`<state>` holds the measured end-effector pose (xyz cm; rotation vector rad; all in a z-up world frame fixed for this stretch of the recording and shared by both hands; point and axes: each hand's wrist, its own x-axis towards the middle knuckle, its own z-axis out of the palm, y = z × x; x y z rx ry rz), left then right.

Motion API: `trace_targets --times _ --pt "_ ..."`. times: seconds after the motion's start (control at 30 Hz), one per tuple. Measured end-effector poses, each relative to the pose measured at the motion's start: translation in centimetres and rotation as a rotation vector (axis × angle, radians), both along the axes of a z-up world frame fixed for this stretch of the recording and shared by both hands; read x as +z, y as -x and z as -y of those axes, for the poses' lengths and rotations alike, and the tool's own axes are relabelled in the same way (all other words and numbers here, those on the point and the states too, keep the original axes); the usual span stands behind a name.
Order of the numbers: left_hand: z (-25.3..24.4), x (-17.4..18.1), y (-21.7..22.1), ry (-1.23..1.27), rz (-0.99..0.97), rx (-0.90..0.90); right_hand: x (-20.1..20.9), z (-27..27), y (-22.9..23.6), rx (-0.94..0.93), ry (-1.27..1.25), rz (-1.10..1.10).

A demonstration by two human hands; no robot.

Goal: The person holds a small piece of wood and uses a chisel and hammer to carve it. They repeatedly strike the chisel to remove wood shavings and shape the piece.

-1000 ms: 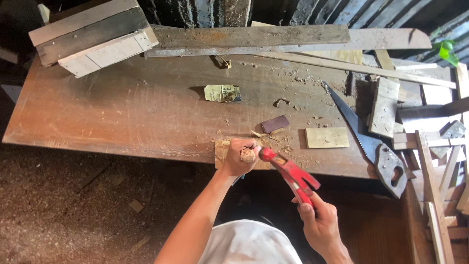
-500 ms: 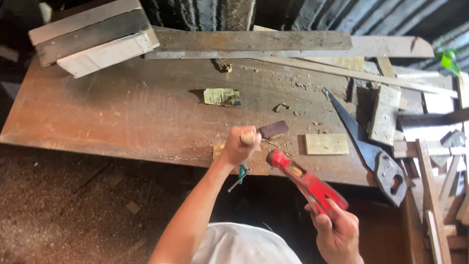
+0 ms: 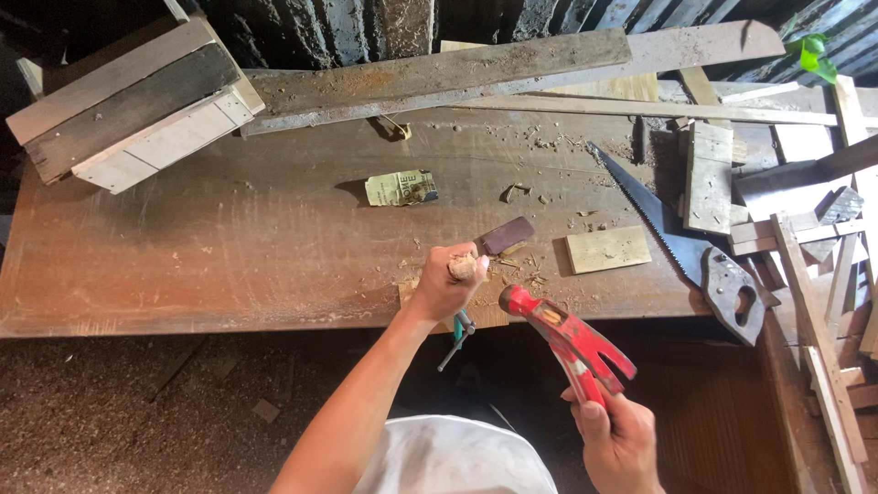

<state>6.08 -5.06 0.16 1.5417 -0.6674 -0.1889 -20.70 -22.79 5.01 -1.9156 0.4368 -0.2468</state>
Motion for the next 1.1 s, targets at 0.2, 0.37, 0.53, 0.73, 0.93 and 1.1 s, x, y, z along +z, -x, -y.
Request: trace_targets --times 0.2,0.37,0.53,0.73,0.93,1.1 --pt "0.0 0.4 0.4 0.012 0.018 -0.004 3.1 -2.3 -1.9 -0.178 0.044 0.341" --pt "-0.2 0.3 0.9 0.042 0.022 -0.054 3.7 -2.7 -3.8 0.129 0.599 -0.154" --pt "-0.2 0.7 1.2 0.122 0.08 -0.127 4.0 -1.8 -3.9 0.052 0.424 0.003" --pt "0.2 0.6 1.9 0.089 0.168 -0.081 2.8 -1.1 -2.2 0.022 0.489 -0.248" --pt "0.2 1.0 1.8 0.009 0.066 -0.045 1.0 -1.2 -1.4 -0.164 0.275 0.137" --pt "0.2 1.1 1.4 0.073 0.147 -0.108 2.7 -0.6 -1.1 0.014 0.469 -0.073"
